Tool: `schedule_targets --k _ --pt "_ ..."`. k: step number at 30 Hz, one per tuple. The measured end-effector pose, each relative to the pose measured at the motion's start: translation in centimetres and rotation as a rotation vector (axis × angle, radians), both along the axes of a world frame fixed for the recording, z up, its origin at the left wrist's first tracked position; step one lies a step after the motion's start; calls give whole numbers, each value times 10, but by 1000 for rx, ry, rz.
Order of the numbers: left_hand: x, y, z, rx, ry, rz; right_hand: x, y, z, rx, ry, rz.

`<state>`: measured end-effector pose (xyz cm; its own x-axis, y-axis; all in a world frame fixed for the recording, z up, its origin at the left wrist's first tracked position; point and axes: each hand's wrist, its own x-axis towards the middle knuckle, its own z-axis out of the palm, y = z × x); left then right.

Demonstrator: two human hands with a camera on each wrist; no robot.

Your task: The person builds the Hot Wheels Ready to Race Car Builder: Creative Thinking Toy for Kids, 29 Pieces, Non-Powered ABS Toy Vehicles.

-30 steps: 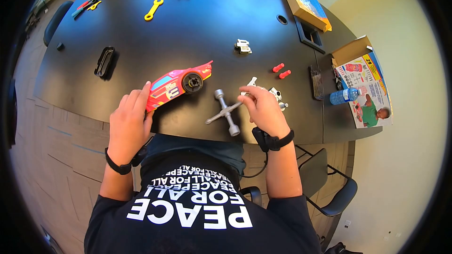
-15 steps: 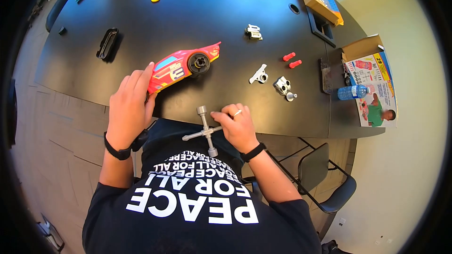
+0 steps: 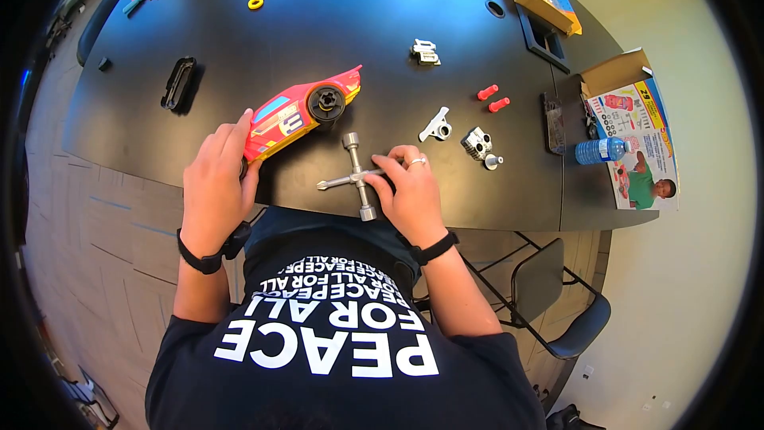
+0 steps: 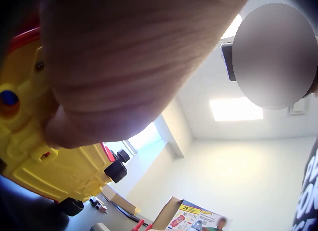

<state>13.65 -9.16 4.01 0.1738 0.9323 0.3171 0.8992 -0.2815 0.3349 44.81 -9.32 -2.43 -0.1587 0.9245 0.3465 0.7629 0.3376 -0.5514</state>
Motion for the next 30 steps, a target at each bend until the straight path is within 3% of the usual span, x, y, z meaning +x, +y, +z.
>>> schedule_targets --k 3,6,8,11,13,17,24,30 --pt "1 -2 -1 26 -11 -11 7 -5 -4 -103 -21 71" --pt "3 -2 -1 39 6 -7 25 2 6 11 -35 161" --pt "4 -3 -1 11 22 -8 35 -5 35 -139 106 86" --pt "7 -6 -3 20 69 -1 52 -8 79 22 265 50" --pt "12 -9 -5 47 74 -17 42 -3 134 200 175 77" --pt "19 -15 -6 76 97 -36 23 17 159 398 -55 239" --pt "22 -19 -10 98 96 -49 5 21 173 379 -303 427" --pt "20 -18 -9 107 85 -68 3 13 187 415 -293 371"
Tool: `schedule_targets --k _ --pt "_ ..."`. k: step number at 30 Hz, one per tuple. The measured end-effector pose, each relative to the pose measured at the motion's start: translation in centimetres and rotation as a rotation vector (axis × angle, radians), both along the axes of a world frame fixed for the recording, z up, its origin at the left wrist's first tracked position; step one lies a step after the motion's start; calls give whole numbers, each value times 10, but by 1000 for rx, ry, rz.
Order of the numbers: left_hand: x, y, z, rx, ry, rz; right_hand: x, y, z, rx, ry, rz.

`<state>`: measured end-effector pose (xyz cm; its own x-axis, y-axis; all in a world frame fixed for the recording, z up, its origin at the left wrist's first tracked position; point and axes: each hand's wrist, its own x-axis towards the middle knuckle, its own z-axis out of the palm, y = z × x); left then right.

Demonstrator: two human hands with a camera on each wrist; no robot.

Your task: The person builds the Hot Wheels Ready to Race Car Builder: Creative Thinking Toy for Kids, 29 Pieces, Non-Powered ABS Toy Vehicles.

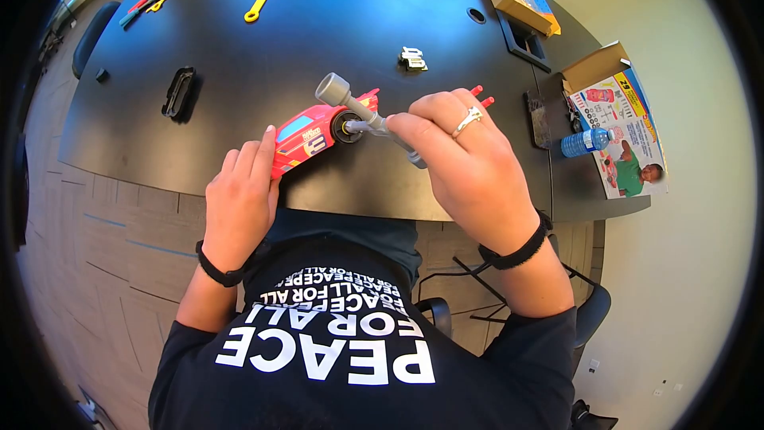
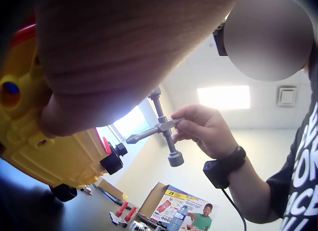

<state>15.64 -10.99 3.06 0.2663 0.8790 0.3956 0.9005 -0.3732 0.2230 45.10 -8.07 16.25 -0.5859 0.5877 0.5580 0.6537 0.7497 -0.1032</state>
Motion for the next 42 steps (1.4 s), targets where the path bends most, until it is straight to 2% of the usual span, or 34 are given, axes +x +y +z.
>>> schedule_targets --k 7,9,10,12,13,15,21,25,27,31,33,37,39,42 --pt "2 -1 1 0 13 0 -3 8 -8 -19 -110 12" --pt "2 -2 1 -3 14 3 -5 7 -7 -57 -152 -122" --pt "2 -2 1 -7 16 8 -4 8 -8 -56 -152 -123" --pt "3 -1 2 -9 17 14 -3 11 -11 -214 -340 -396" --pt "3 -1 3 -10 7 10 -5 10 -10 -211 -339 -395" --pt "2 0 3 -10 -5 13 -14 8 -8 -279 -30 -265" --pt "4 0 3 51 29 3 -15 11 -9 -181 5 -54" --pt "4 -2 3 -19 13 10 -15 13 -13 -147 -16 -100" --pt "4 -2 3 -16 12 10 -17 13 -6 -213 -190 -290" --pt "3 -1 1 -10 12 13 -21 14 -8 -164 -100 -222" --pt "2 -1 0 -17 14 10 -24 12 -6 -198 11 -121" --pt "2 -1 2 -23 10 7 -24 16 -9 -107 -1 -65" --pt "3 -1 2 -15 8 5 -22 17 -14 -121 -69 -223" --pt "3 -1 3 -16 12 11 -22 19 -11 -106 -132 -311"
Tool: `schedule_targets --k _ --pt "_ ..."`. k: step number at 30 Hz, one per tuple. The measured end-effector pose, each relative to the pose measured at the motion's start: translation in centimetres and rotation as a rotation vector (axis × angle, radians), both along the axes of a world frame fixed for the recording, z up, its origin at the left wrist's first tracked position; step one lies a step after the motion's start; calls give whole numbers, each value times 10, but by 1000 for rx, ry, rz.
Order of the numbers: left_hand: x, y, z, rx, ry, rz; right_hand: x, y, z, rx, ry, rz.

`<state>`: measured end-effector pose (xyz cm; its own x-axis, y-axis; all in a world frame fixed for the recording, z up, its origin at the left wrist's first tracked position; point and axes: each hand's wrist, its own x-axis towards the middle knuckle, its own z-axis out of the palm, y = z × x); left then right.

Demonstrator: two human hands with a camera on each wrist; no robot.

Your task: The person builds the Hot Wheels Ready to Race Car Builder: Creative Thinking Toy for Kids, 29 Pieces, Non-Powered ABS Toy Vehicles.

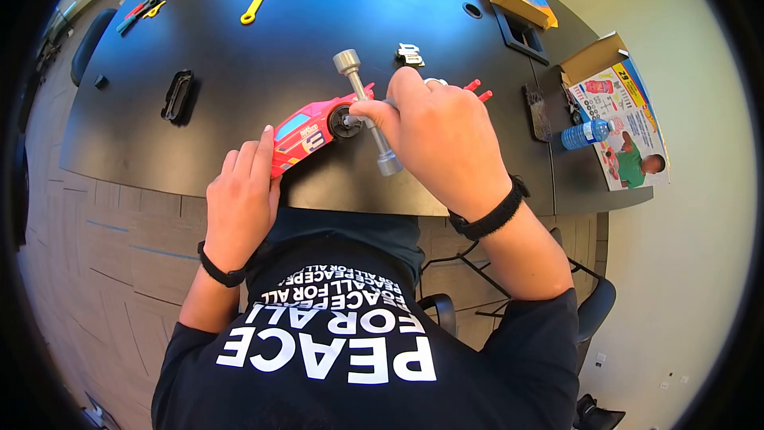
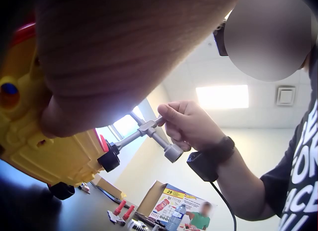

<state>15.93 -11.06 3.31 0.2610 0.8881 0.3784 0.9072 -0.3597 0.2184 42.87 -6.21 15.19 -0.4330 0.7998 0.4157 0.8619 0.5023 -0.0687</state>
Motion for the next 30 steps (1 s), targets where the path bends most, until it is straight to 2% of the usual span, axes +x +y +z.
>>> schedule_targets --k 4,6,7,9,12,19,21,22,24,25,27,28,30 --pt "0 0 1 -9 -4 -3 2 1 -1 -9 -67 27" --pt "0 -1 1 -16 3 -2 -1 0 -2 -31 83 137" --pt "0 -1 2 -18 -7 -3 0 0 -5 -31 84 135" --pt "1 -1 2 -22 -15 -6 3 2 -12 -57 119 278" --pt "1 0 1 -4 -7 -7 5 1 -10 -91 59 274" --pt "2 9 -5 76 3 -30 19 -9 -16 -105 98 176" --pt "-1 13 -9 104 -1 -30 37 -15 -20 -123 406 163" --pt "-3 17 -14 117 -8 -45 48 -20 -28 -124 407 169" --pt "-6 19 -18 130 -10 -59 72 -34 -58 -320 929 -114" --pt "-6 19 -18 97 -26 -77 81 -41 -72 -319 934 -117" --pt "-7 22 -21 62 -38 -111 98 -55 -103 -426 1301 -318" --pt "-8 24 -24 82 -31 -140 105 -61 -121 -462 1406 -360" --pt "-11 28 -34 97 -20 -185 110 -73 -150 -548 1470 -416"
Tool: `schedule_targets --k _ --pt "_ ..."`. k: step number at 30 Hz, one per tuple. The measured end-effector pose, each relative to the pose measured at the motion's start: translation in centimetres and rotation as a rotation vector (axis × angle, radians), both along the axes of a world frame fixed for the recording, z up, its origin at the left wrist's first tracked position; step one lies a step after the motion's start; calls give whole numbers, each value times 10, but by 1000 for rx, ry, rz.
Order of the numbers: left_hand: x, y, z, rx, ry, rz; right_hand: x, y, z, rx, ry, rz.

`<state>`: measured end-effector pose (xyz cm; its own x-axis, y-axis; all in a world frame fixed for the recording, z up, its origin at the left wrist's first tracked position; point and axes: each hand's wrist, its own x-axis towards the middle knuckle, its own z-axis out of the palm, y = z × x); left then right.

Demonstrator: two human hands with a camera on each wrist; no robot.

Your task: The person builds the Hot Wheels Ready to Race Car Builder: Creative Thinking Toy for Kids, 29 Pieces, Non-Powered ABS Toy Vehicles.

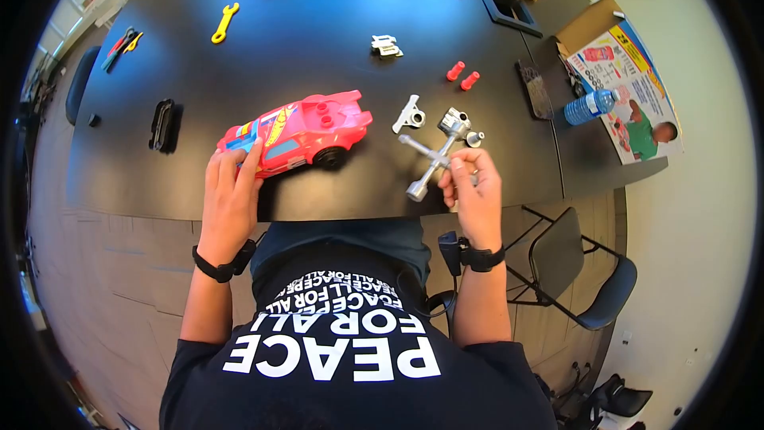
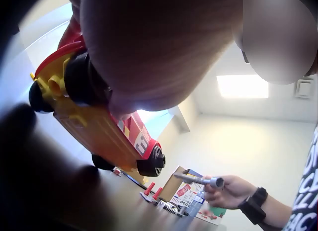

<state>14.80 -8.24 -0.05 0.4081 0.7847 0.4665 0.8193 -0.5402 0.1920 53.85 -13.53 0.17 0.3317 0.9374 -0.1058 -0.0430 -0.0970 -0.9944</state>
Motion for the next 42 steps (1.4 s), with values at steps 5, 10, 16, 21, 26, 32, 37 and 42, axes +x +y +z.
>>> schedule_targets --k 5,10,16,21,26,32,37,42 --pt "1 6 -17 -29 -48 -35 4 -9 -31 -63 -102 37" --pt "1 2 -16 -24 -66 -33 0 5 -44 71 -323 51" --pt "-24 -1 4 -188 -257 -109 -6 23 -25 54 -890 -3" --pt "-7 16 35 -177 -11 -82 4 47 -22 139 -1064 112" --pt "27 28 24 -206 164 -4 -17 99 -9 264 -1276 117" --pt "21 39 21 -256 3 40 -8 130 -18 93 -1499 282" --pt "-1 33 22 -629 -830 -119 -19 130 5 290 -746 295" --pt "14 16 -16 -827 -1679 -418 -83 82 35 314 -10 464"
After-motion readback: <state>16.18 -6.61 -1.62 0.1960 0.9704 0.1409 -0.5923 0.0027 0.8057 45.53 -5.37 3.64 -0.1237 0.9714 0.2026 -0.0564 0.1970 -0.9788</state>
